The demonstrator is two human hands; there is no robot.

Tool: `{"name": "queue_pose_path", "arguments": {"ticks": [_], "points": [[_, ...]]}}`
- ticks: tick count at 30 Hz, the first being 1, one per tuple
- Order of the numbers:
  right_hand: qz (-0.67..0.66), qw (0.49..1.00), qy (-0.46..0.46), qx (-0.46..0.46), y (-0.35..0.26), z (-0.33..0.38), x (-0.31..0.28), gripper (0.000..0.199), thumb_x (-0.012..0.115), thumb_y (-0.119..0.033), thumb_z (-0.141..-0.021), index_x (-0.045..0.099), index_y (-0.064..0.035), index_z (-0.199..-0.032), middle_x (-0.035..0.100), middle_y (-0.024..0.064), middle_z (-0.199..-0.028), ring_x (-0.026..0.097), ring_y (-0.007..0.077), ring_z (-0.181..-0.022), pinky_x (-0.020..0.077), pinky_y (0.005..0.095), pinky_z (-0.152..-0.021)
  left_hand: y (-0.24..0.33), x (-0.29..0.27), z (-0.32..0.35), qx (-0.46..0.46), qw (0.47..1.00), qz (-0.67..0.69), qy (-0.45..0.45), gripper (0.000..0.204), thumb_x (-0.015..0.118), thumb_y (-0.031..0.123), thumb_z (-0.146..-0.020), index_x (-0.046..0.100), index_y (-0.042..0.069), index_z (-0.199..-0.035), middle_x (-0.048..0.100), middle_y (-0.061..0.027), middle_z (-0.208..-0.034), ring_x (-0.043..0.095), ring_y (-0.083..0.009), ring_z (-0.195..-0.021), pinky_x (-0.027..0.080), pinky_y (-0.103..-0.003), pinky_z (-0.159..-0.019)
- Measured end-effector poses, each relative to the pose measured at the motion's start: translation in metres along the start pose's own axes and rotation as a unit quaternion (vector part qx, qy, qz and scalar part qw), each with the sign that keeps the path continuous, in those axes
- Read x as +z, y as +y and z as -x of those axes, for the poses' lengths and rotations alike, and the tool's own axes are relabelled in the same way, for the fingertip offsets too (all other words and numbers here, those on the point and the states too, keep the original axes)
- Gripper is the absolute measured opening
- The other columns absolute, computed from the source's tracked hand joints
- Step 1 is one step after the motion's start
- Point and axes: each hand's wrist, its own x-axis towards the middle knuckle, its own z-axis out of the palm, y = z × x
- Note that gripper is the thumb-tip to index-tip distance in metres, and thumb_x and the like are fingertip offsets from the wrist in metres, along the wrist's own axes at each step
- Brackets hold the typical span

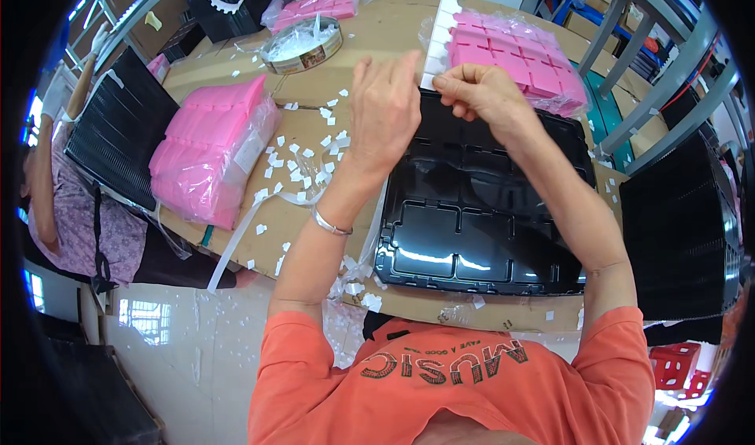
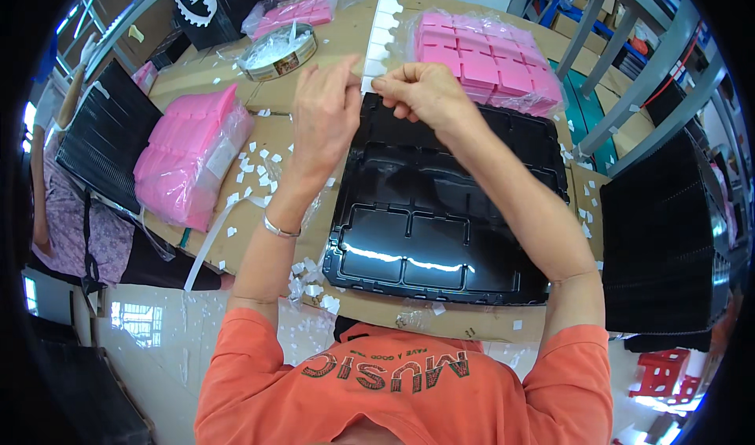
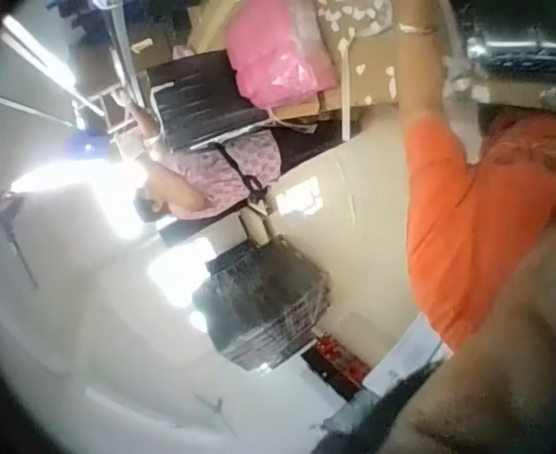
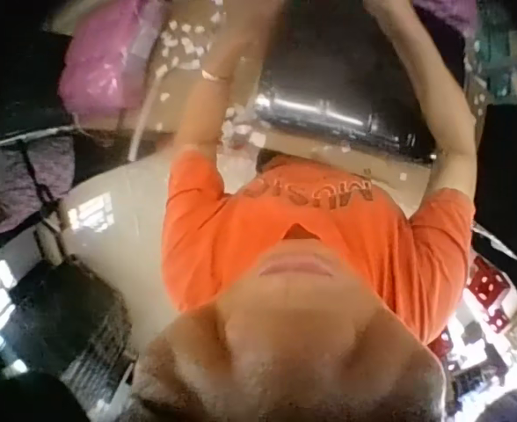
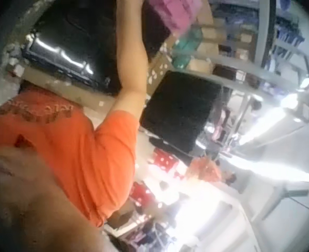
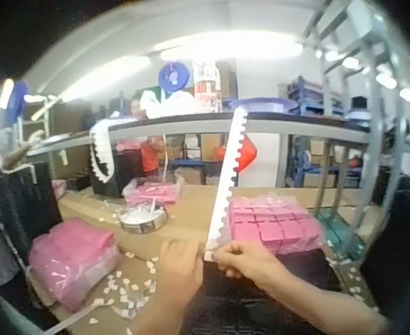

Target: The person applies adhesive tabs onto the corners of a black plastic tray, places a pink foam insert into the tray, and presses it down. The person then stacks the finished tray onto a pile and repeats the process with another tray.

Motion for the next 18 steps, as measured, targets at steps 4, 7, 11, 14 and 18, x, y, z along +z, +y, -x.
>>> {"name": "queue_pose_path", "arguments": {"ticks": [4, 7, 11, 14, 18], "points": [[0.165, 0.974, -0.157, -0.016, 0.003, -0.032, -0.036, 0.018, 0.068, -0.024, -0.087, 0.067, -0.0065, -0.082, 0.062, -0.0037, -0.071, 0.053, 0.0053, -0.062, 0.0415, 0.0211, -0.055, -0.015, -0.001, 0.002, -0.171, 0.974, 0.127, -0.072, 0.033, 0.065, -0.001, -0.081, 0.062, 0.0, -0.114, 0.068, -0.0081, -0.086, 0.064, -0.0178, -0.079, 0.05, -0.031, -0.073], [0.31, 0.918, -0.243, -0.047, 0.009, -0.059, -0.038, 0.017, 0.072, -0.022, -0.079, 0.069, -0.0062, -0.081, 0.062, 0.0016, -0.067, 0.056, 0.0127, -0.061, 0.0452, 0.0296, -0.056, -0.023, -0.003, 0.003, -0.358, 0.828, 0.417, -0.115, 0.029, 0.067, 0.004, -0.081, 0.063, -0.003, -0.109, 0.067, -0.0068, -0.085, 0.062, -0.0146, -0.076, 0.05, -0.03, -0.075], [0.493, 0.809, -0.302, -0.1, 0.01, -0.079, -0.019, 0.014, 0.073, -0.019, -0.073, 0.068, -0.0069, -0.078, 0.059, 0.0059, -0.067, 0.058, 0.0226, -0.067, 0.0465, 0.0362, -0.066, -0.017, -0.012, 0.006, -0.395, 0.773, 0.478, -0.132, 0.025, 0.069, 0.006, -0.084, 0.066, -0.002, -0.108, 0.067, -0.0029, -0.089, 0.059, -0.0081, -0.08, 0.048, -0.023, -0.075], [0.525, 0.787, -0.293, -0.138, 0.018, -0.088, -0.007, 0.016, 0.075, -0.021, -0.072, 0.069, -0.0075, -0.079, 0.062, 0.0067, -0.069, 0.062, 0.0243, -0.072, 0.0474, 0.0388, -0.067, -0.013, -0.014, 0.004, -0.4, 0.767, 0.484, -0.132, 0.022, 0.069, 0.007, -0.086, 0.067, -0.002, -0.106, 0.067, -0.0034, -0.09, 0.061, -0.0089, -0.081, 0.048, -0.023, -0.076], [0.528, 0.792, -0.29, -0.104, 0.025, -0.093, 0.006, 0.02, 0.077, -0.022, -0.07, 0.069, -0.0064, -0.078, 0.064, 0.0084, -0.073, 0.064, 0.0261, -0.076, 0.0477, 0.0402, -0.067, -0.013, -0.014, 0.005, -0.393, 0.78, 0.47, -0.129, 0.02, 0.069, 0.008, -0.086, 0.068, -0.001, -0.104, 0.067, -0.003, -0.092, 0.06, -0.0087, -0.081, 0.048, -0.023, -0.076]]}}
